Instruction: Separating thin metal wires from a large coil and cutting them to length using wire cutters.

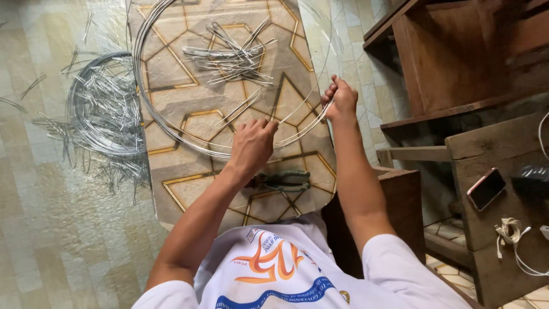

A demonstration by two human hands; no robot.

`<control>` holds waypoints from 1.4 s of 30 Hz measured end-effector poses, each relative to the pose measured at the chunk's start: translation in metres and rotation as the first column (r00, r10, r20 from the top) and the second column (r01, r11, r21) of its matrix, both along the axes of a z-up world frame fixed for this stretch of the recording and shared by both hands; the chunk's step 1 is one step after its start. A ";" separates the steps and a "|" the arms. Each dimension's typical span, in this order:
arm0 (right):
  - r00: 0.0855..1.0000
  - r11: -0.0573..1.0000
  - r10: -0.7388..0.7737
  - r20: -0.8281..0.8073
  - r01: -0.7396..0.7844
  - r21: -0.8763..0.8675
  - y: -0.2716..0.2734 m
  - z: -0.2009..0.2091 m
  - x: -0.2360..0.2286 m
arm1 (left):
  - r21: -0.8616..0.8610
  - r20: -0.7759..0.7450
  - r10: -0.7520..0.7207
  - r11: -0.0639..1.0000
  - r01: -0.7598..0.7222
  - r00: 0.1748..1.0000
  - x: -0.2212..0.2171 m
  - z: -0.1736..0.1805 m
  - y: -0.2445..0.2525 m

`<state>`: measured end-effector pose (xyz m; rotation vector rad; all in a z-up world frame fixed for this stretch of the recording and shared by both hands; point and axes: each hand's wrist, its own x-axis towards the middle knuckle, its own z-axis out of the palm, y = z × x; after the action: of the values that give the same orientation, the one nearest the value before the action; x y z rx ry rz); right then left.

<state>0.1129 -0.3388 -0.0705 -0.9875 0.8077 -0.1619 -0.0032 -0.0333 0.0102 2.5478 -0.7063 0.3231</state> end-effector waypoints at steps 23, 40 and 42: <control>0.644 0.484 0.624 -0.442 -0.763 -0.429 0.099 0.137 -0.164 | -0.266 -0.231 0.008 0.961 -0.071 0.973 0.006 -0.020 0.067; 0.780 -0.453 0.559 -0.281 0.003 -0.892 0.137 0.088 -0.134 | -0.423 -0.200 -0.034 0.904 -0.055 0.979 0.002 -0.006 0.073; 0.697 -0.443 0.639 -0.325 -0.012 -0.896 0.140 0.094 -0.135 | -0.429 -0.170 -0.083 0.903 0.002 0.982 0.003 -0.006 0.073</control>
<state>-0.0225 -0.1992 0.0239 -2.7881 -0.5493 -0.4542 -0.0004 0.0394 0.0037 2.1074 -0.5491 0.1960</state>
